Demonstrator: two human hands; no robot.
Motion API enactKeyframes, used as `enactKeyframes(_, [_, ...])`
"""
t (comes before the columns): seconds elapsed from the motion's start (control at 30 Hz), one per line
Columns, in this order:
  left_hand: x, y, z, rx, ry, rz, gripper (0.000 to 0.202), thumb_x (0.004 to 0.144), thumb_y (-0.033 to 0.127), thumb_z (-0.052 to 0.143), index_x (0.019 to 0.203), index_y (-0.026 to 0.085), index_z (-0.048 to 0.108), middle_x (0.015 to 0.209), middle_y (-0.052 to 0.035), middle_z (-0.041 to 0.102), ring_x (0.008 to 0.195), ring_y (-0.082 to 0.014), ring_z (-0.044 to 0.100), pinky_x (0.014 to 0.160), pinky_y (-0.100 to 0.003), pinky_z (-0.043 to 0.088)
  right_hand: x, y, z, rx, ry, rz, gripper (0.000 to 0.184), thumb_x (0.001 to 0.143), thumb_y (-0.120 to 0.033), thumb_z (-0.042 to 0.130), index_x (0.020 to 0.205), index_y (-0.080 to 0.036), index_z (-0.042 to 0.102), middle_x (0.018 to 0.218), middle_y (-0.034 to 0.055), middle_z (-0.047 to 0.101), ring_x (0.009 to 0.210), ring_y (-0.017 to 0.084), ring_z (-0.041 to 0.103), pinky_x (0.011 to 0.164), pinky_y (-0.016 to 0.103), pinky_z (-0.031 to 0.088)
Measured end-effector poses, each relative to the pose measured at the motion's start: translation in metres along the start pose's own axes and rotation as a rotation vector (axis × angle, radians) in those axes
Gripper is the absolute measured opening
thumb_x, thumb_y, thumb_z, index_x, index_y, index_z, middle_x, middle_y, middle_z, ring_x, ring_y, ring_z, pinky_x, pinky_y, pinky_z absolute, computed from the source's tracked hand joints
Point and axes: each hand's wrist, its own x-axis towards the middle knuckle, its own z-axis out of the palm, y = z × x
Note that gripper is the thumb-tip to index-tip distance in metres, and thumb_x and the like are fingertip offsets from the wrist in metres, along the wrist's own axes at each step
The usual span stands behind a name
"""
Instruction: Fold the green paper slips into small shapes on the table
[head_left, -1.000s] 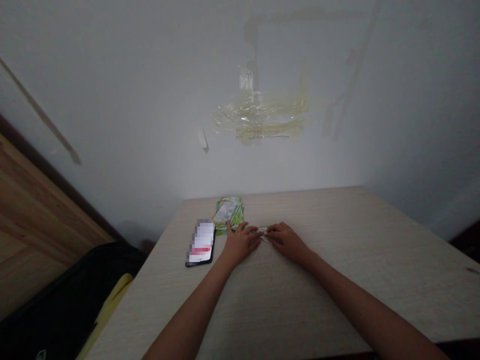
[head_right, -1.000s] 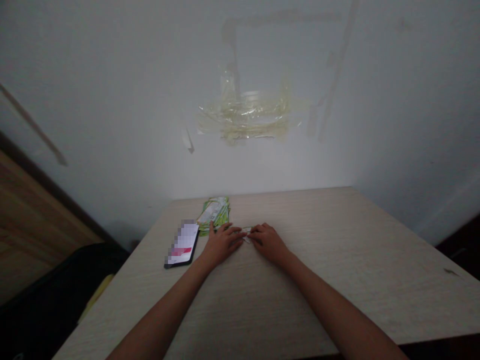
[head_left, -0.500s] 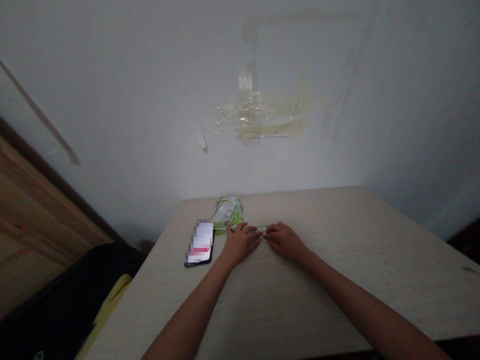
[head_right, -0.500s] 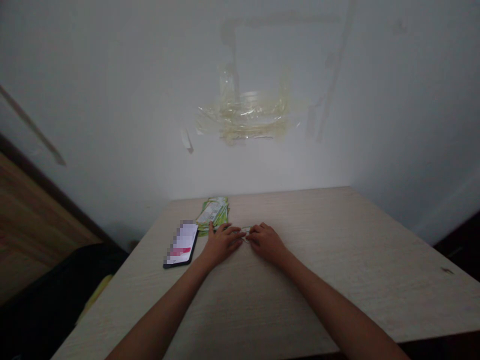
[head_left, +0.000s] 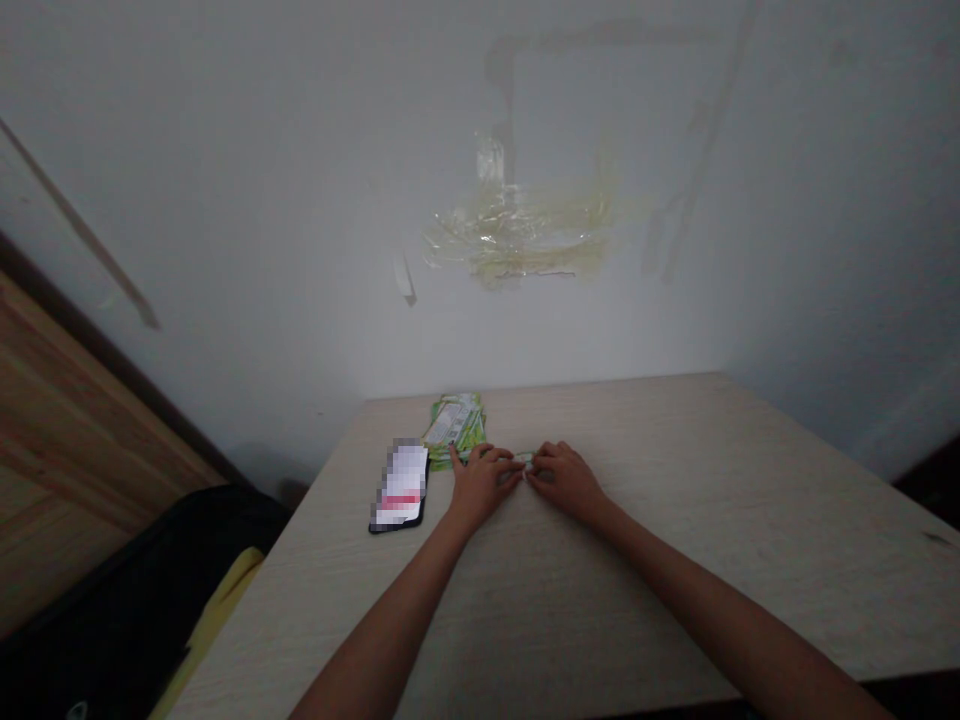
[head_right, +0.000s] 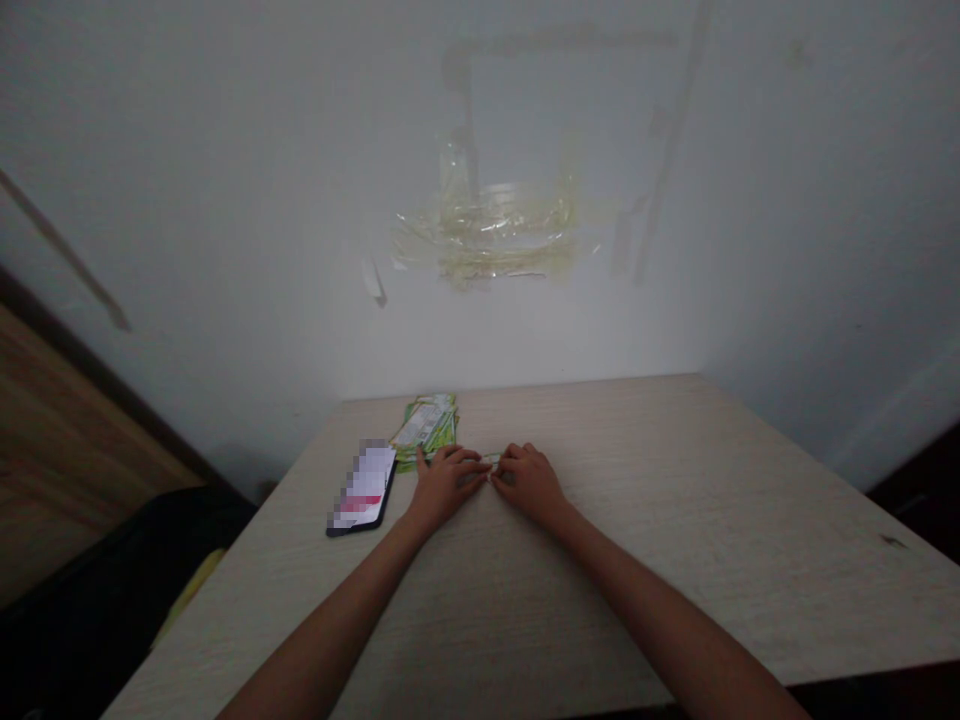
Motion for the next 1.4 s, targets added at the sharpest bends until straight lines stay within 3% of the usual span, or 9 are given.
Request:
enactKeyframes(0.7, [0.000, 0.011, 0.003, -0.051, 0.074, -0.087, 0.019, 0.085, 0.048, 0.057, 0.096, 0.040, 0.071, 0.115, 0.0049, 0.067, 0.119, -0.0301, 0.045, 0.104, -0.076, -0.003, -0.001, 0.002, 0.003, 0.011, -0.009, -0.001, 0.009, 0.083, -0.028, 0.064, 0.086, -0.023, 0.071, 0.094, 0.0041, 0.063, 0.092, 0.019, 0.053, 0.086, 0.032, 0.042])
enactKeyframes(0.9, [-0.001, 0.010, 0.007, -0.013, 0.092, -0.091, 0.019, 0.085, 0.050, 0.057, 0.097, 0.044, 0.070, 0.125, 0.0062, 0.064, 0.125, -0.0302, 0.043, 0.104, -0.076, -0.001, -0.001, -0.001, 0.001, 0.005, -0.004, 0.003, 0.008, 0.083, -0.026, 0.064, 0.085, -0.022, 0.070, 0.093, 0.0041, 0.062, 0.092, 0.018, 0.053, 0.085, 0.031, 0.042])
enactKeyframes(1.4, [-0.001, 0.005, 0.008, -0.058, 0.040, -0.101, 0.019, 0.086, 0.050, 0.055, 0.100, 0.047, 0.068, 0.125, 0.0083, 0.064, 0.127, -0.0296, 0.041, 0.102, -0.078, -0.004, -0.004, 0.005, 0.003, 0.085, 0.007, -0.001, 0.014, 0.085, -0.028, 0.062, 0.094, -0.025, 0.072, 0.094, 0.0034, 0.067, 0.093, 0.018, 0.055, 0.087, 0.030, 0.044])
